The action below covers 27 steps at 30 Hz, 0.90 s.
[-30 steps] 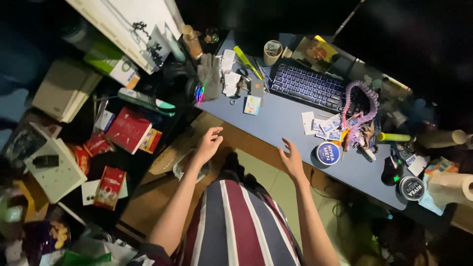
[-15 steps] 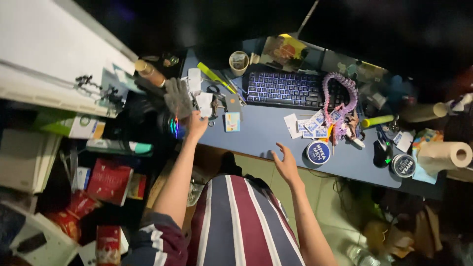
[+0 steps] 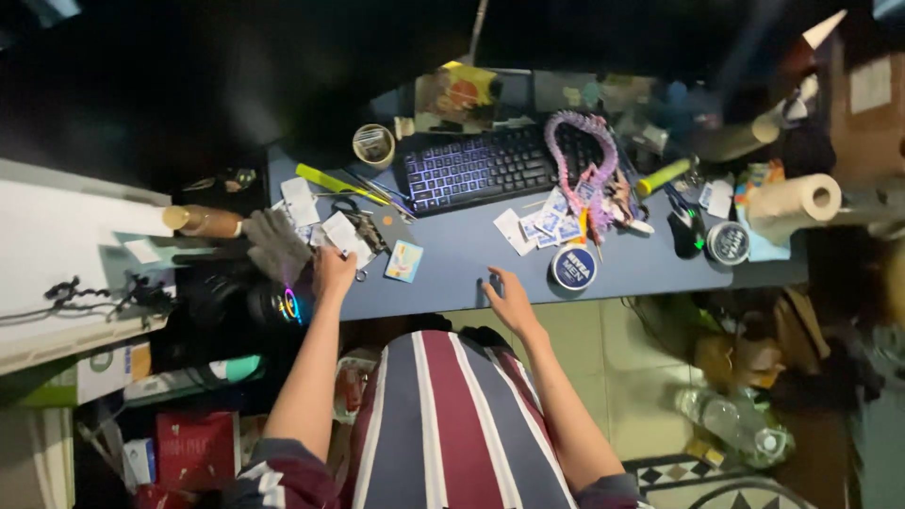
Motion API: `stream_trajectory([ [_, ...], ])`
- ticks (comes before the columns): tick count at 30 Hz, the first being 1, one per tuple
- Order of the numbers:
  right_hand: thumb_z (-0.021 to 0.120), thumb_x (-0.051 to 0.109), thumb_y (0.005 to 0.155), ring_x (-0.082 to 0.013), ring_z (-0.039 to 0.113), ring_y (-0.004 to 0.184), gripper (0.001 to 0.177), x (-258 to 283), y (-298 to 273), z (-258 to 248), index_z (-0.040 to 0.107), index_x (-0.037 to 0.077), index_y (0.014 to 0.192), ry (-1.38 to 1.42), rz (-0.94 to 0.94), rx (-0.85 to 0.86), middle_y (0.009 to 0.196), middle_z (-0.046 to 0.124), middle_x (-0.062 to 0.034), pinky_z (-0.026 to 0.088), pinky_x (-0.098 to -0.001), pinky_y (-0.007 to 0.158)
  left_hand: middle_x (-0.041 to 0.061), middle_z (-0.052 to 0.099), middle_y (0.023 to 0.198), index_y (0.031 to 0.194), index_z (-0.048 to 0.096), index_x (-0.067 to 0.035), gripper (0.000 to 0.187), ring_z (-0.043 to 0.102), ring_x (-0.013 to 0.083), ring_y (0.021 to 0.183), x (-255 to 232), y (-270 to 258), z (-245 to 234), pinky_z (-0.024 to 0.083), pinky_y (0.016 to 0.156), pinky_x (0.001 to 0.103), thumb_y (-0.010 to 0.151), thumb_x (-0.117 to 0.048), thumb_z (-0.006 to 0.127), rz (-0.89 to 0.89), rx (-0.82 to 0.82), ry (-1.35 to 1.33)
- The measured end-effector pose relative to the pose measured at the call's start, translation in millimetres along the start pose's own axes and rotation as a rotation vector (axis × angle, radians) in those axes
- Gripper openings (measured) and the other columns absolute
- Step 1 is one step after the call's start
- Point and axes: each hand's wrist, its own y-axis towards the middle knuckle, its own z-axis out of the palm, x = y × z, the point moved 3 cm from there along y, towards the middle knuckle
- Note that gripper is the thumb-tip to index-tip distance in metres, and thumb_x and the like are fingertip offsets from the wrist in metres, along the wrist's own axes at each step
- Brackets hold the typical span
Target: The person retrieves a small stack of cards from a cluttered side table and moves them to a desk. They then repeatedly shuffle, sort, and arrange the cards into smaller piles on the desk surface. The person also briefly handles a plastic bag and a red box before returning to the cards.
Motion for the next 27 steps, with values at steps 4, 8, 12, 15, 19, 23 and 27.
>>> stream_trajectory([
  [4,0.063,0.035,0.099,-0.034,0.055,0.133,0.051,-9,6,5,0.056,0.014,0.145,0.007,-0.002,-0.009,0.138,0.059,-0.0156,0.04,-0.0472,0.116,0.014,0.067,0.118,0.123,0.063,-0.013,0.046,0.064,0.0374,0.118,-19,-45,-31,0.054,0.093,0.054,0.088,-0.043,0.064,0.113,-0.044,-0.063],
  [8,0.062,0.032,0.099,-0.035,0.059,0.128,0.049,-8,-1,-9,0.056,0.014,0.144,0.09,0.03,-0.075,0.138,0.058,-0.0169,0.047,-0.0459,0.109,0.022,0.07,0.108,0.12,0.052,-0.009,0.034,0.065,0.0429,0.113,-48,-112,-62,0.051,0.093,0.055,0.094,-0.029,0.063,0.188,-0.217,-0.168],
  [12,0.063,0.025,0.098,-0.0386,0.06,0.125,0.047,-4,-16,-35,0.057,0.009,0.142,0.144,0.048,-0.178,0.135,0.058,-0.0219,0.051,-0.0465,0.103,0.022,0.071,0.101,0.111,0.054,-0.008,0.024,0.067,0.0453,0.104,-77,-141,-48,0.052,0.087,0.056,0.097,-0.026,0.06,0.293,-0.142,-0.189],
  [15,0.062,0.022,0.098,-0.0389,0.062,0.122,0.044,-14,-27,-54,0.058,0.009,0.14,0.175,0.048,-0.25,0.132,0.058,-0.0224,0.054,-0.0452,0.099,0.031,0.071,0.101,0.11,0.056,-0.001,0.023,0.066,0.0535,0.1,-91,-155,-15,0.051,0.085,0.063,0.095,-0.018,0.06,0.491,-0.011,-0.203],
  [19,0.062,0.021,0.098,-0.039,0.063,0.116,0.041,-35,-27,-69,0.06,0.008,0.137,0.142,0.022,-0.301,0.125,0.059,-0.0223,0.054,-0.0461,0.098,0.013,0.064,0.111,0.113,0.066,-0.014,0.026,0.067,0.0377,0.108,-80,-147,50,0.055,0.094,0.046,0.087,-0.016,0.068,0.794,-0.061,0.047],
  [23,0.061,0.022,0.099,-0.0361,0.063,0.118,0.039,-53,-16,-87,0.061,0.011,0.137,0.057,-0.029,-0.26,0.122,0.062,-0.0179,0.049,-0.0455,0.104,0.018,0.057,0.133,0.125,0.068,-0.01,0.039,0.06,0.0428,0.121,-92,-166,78,0.049,0.105,0.05,0.086,-0.014,0.068,0.8,-0.031,0.036],
  [27,0.058,0.025,0.1,-0.0397,0.063,0.117,0.038,-59,0,-105,0.06,0.009,0.135,0.011,-0.058,-0.124,0.121,0.063,-0.0215,0.049,-0.0493,0.104,0.028,0.054,0.139,0.131,0.064,-0.002,0.044,0.054,0.0499,0.127,-122,-212,69,0.045,0.108,0.054,0.086,-0.004,0.064,0.754,-0.064,-0.107],
])
